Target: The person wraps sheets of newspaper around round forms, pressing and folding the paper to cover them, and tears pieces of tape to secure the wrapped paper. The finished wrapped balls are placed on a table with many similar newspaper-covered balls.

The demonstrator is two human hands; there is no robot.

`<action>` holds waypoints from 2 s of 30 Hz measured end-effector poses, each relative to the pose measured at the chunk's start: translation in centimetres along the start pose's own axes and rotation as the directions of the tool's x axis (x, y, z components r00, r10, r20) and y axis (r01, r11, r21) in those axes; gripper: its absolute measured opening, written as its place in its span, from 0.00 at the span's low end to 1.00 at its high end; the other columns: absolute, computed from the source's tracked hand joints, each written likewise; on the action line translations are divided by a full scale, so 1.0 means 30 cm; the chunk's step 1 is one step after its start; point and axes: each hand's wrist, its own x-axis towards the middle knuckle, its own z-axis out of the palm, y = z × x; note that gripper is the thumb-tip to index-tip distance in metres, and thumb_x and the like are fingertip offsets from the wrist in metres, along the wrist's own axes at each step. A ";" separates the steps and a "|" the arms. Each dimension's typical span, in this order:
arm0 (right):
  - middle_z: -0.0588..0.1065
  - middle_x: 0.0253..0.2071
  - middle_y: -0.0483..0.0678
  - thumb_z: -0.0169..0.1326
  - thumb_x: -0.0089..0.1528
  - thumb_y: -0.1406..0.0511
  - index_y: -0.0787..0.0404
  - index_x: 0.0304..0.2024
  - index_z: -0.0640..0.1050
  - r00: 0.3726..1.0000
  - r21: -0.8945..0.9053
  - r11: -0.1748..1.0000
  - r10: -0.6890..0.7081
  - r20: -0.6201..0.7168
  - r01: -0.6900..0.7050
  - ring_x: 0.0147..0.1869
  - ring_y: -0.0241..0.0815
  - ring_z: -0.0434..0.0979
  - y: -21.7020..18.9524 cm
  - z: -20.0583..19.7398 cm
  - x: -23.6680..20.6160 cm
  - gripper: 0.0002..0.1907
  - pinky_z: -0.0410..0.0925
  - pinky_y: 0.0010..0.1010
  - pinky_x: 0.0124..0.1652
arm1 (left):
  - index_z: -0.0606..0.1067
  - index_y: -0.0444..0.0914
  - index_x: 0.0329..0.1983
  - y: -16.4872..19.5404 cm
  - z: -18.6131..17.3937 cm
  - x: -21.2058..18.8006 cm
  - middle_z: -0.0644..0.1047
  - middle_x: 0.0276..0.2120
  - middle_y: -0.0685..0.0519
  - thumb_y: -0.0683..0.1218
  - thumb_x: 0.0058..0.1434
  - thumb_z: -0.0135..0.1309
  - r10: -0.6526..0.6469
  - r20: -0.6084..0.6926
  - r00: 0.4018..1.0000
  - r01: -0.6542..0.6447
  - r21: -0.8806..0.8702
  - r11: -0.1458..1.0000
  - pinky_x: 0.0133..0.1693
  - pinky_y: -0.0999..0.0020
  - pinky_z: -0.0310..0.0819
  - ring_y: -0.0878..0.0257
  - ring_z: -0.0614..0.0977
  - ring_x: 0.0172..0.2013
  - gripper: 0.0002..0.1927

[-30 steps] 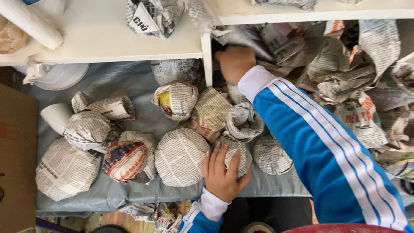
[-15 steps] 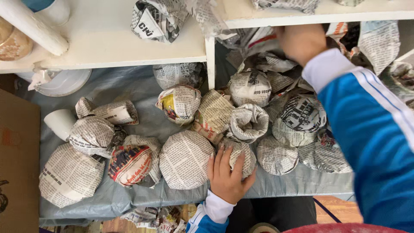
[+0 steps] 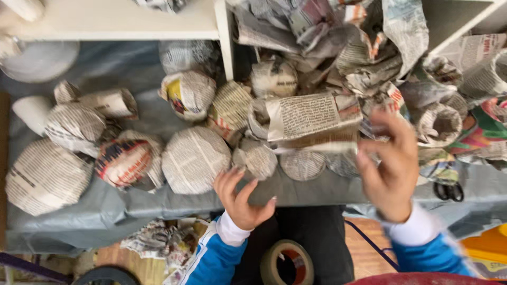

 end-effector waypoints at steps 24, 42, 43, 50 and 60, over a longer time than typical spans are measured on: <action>0.71 0.52 0.54 0.73 0.47 0.59 0.61 0.78 0.52 0.788 0.450 0.662 0.390 0.476 -0.600 0.52 0.46 0.73 0.244 0.109 -0.561 0.64 0.68 0.37 0.53 | 0.65 0.35 0.69 0.192 0.112 -0.003 0.73 0.62 0.45 0.51 0.72 0.41 -0.647 0.671 0.361 0.492 -0.727 -0.479 0.61 0.54 0.69 0.51 0.76 0.60 0.25; 0.61 0.64 0.54 0.67 0.56 0.65 0.61 0.59 0.64 0.383 0.471 0.654 -0.287 0.878 -0.591 0.68 0.49 0.60 0.223 0.213 -0.553 0.34 0.56 0.41 0.62 | 0.75 0.30 0.59 0.120 0.046 -0.153 0.79 0.48 0.50 0.44 0.73 0.51 -0.437 0.668 0.603 0.792 -0.568 0.224 0.52 0.65 0.73 0.64 0.78 0.49 0.16; 0.62 0.62 0.54 0.66 0.56 0.64 0.61 0.57 0.65 0.284 0.416 0.707 -0.306 0.909 -0.572 0.65 0.50 0.61 0.244 0.161 -0.527 0.32 0.57 0.42 0.60 | 0.77 0.29 0.56 0.108 0.041 -0.144 0.80 0.44 0.50 0.43 0.73 0.52 -0.481 0.609 0.631 0.773 -0.548 0.320 0.49 0.66 0.75 0.64 0.78 0.45 0.14; 0.69 0.44 0.56 0.64 0.58 0.58 0.63 0.42 0.72 0.631 -0.559 0.716 0.672 0.387 -0.419 0.49 0.52 0.69 0.376 -0.334 -0.237 0.20 0.63 0.42 0.48 | 0.77 0.36 0.53 -0.014 -0.110 0.028 0.82 0.45 0.49 0.44 0.68 0.50 -0.462 0.124 0.878 0.477 -0.158 0.864 0.53 0.60 0.74 0.55 0.83 0.48 0.13; 0.83 0.33 0.53 0.53 0.57 0.53 0.65 0.46 0.81 0.740 0.024 0.846 0.451 0.499 -0.532 0.33 0.46 0.84 0.351 0.239 0.264 0.25 0.74 0.38 0.36 | 0.74 0.41 0.59 -0.021 0.056 0.062 0.68 0.65 0.40 0.53 0.56 0.64 -0.060 0.214 0.975 0.004 0.250 0.968 0.61 0.43 0.61 0.40 0.70 0.63 0.28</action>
